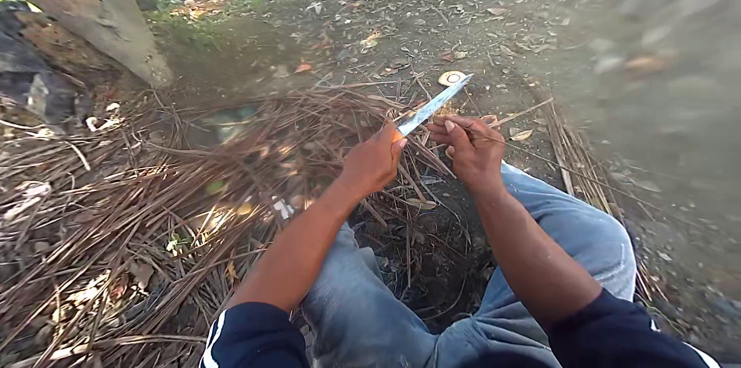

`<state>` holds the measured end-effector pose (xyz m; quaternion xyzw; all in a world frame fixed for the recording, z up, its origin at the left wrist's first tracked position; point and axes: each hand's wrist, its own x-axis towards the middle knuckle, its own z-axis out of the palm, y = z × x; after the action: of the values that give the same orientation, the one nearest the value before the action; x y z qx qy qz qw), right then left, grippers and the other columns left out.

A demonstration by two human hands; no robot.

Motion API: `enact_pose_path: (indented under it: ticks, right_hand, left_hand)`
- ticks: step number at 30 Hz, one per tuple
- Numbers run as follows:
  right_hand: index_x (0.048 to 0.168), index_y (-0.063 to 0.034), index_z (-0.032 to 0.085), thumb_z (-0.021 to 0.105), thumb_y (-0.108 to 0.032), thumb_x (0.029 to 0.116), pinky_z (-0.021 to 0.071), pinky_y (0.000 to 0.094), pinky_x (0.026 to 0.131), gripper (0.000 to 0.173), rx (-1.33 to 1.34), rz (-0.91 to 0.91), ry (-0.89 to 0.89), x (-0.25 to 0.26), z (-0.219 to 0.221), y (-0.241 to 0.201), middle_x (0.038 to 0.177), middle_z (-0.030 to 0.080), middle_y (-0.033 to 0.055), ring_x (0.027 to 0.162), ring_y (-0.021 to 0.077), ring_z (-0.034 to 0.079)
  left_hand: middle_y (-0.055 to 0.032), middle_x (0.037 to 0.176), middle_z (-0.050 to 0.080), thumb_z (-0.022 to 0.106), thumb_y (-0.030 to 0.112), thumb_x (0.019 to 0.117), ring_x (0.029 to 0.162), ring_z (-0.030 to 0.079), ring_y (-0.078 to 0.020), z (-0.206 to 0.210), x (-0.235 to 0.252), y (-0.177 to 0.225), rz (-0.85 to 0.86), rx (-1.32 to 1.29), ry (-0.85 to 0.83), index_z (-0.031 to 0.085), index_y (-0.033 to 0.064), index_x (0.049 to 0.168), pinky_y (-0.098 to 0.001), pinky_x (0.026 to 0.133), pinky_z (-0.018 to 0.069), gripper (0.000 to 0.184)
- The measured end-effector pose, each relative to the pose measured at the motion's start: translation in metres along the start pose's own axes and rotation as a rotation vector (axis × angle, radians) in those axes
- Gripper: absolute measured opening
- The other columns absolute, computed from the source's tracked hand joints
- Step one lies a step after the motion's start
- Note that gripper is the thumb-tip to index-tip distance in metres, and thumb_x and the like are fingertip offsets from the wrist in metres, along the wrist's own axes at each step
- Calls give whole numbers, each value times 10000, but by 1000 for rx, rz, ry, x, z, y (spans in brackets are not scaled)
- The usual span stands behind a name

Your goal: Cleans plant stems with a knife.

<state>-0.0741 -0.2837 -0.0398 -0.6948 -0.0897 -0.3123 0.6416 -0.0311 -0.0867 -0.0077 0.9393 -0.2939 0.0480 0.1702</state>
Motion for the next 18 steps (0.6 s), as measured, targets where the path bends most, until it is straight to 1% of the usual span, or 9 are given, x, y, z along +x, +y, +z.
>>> enact_pose_path:
  ticks: [4,6,8,9,11,13,15,17,18]
  right_hand:
    - [1177,30,675,530,-70,1052,660,363,862,215,4,-46,10,0,0,0,1104,765,95,946,188,771]
    - [1173,23,676,530,-74,1054,659,353,860,212,-20,-51,12,-2,1,4,1103,766,91,946,179,770]
    - [1163,29,677,531,-67,1051,666,376,853,208,11,-61,16,-2,2,4,1091,767,99,932,199,774]
    - [1162,29,675,526,-69,1054,667,394,853,209,45,-63,12,-1,-1,0,1094,766,103,933,214,774]
    - [1152,12,668,521,-85,1059,664,432,859,199,114,-89,17,4,-18,-10,1098,763,101,938,241,771]
    - [1140,-9,662,526,-87,1057,665,436,851,177,149,-109,44,18,-32,-14,1095,760,87,929,240,771]
    - [1134,-16,652,524,-91,1059,661,415,853,167,165,-66,58,21,-32,-11,1089,756,79,922,225,770]
    - [1146,-4,652,526,-86,1062,658,420,864,172,201,-37,37,18,-28,-6,1102,751,102,930,243,769]
    - [1155,2,654,527,-82,1062,657,428,868,179,221,-34,23,17,-24,-2,1113,750,114,935,254,768]
  left_hand:
    - [-145,879,689,341,389,1109,744,699,-342,-4,3,-5,-59,34,38,548,69,1349,-544,618,565,450]
    - [-134,868,681,323,422,1108,745,696,-341,-4,3,-3,-127,92,-7,547,90,1302,-542,614,559,444]
    - [-157,948,697,331,414,1107,806,707,-365,-12,5,2,-130,96,-48,531,79,1372,-562,659,567,471]
    - [-189,980,707,327,395,1110,847,711,-396,-18,7,-5,-178,65,-68,521,67,1410,-595,696,565,485]
    - [-264,1029,684,251,405,1124,965,683,-470,-21,11,-48,-437,-32,-114,513,49,1387,-661,801,529,515]
    - [-299,1088,658,209,422,1126,1046,653,-475,-15,9,-78,-609,-177,-53,537,-2,1345,-667,883,498,580]
    - [-298,1068,647,226,412,1131,1008,645,-456,-18,8,-71,-600,-309,34,539,-7,1360,-648,878,486,571]
    - [-272,1017,654,259,368,1133,930,662,-428,-22,7,-53,-497,-335,137,502,13,1399,-616,831,513,506]
    - [-244,940,654,297,332,1128,840,669,-404,-20,7,-46,-399,-298,187,496,9,1383,-597,764,534,458]
